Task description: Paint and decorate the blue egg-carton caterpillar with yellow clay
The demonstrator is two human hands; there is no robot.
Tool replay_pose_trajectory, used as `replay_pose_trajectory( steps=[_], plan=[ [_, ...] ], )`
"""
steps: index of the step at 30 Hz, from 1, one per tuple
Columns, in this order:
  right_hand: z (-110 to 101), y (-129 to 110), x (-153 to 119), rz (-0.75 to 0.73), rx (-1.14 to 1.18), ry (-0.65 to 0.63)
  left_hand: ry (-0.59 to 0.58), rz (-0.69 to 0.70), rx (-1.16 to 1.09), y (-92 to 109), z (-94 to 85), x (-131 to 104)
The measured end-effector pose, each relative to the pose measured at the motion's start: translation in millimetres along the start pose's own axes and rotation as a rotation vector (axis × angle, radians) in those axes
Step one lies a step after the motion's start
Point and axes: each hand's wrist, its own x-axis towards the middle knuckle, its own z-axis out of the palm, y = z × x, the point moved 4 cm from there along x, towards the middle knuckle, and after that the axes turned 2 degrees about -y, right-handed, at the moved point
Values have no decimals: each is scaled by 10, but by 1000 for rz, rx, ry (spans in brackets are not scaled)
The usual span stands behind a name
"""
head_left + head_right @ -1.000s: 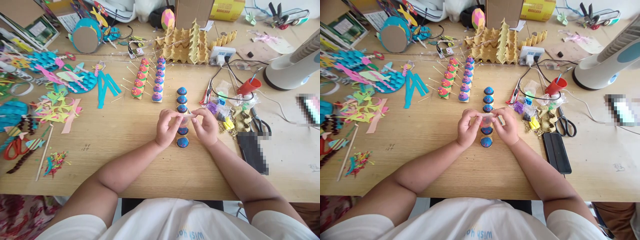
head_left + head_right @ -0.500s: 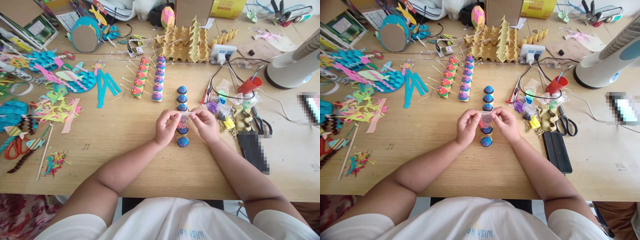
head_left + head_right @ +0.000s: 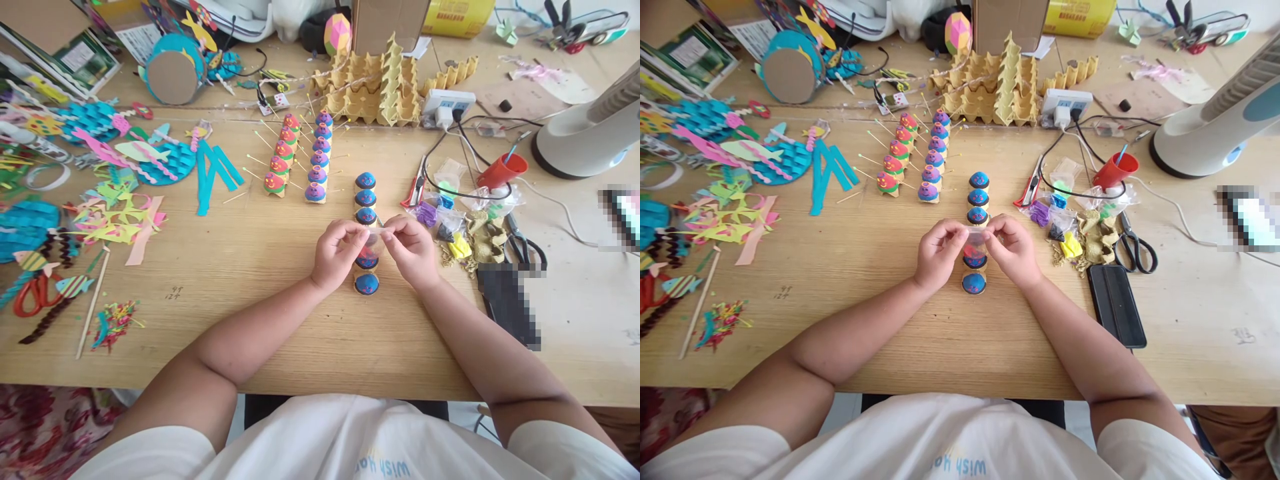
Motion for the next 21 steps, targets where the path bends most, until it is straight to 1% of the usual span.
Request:
replay_pose_trajectory(
  steps=[4, 6, 10, 14, 18, 21],
  plan=[
    [28, 14, -17, 6, -35, -57, -13, 30, 14, 56, -6, 8],
    [35, 11, -25, -20, -59, -65, -12, 48, 32, 83, -14, 9],
    [40, -35, -36, -92, -51, -52, -32, 67, 24, 134, -12, 7],
    [54, -60, -39, -68, -49, -54, -74, 125, 14, 184, 9, 17],
    [62, -61, -44, -85, -42, -44, -51, 197, 31, 197, -6, 30],
    [60, -68, -46, -117, -38, -43, -54, 206, 31, 188, -11, 29]
  ],
)
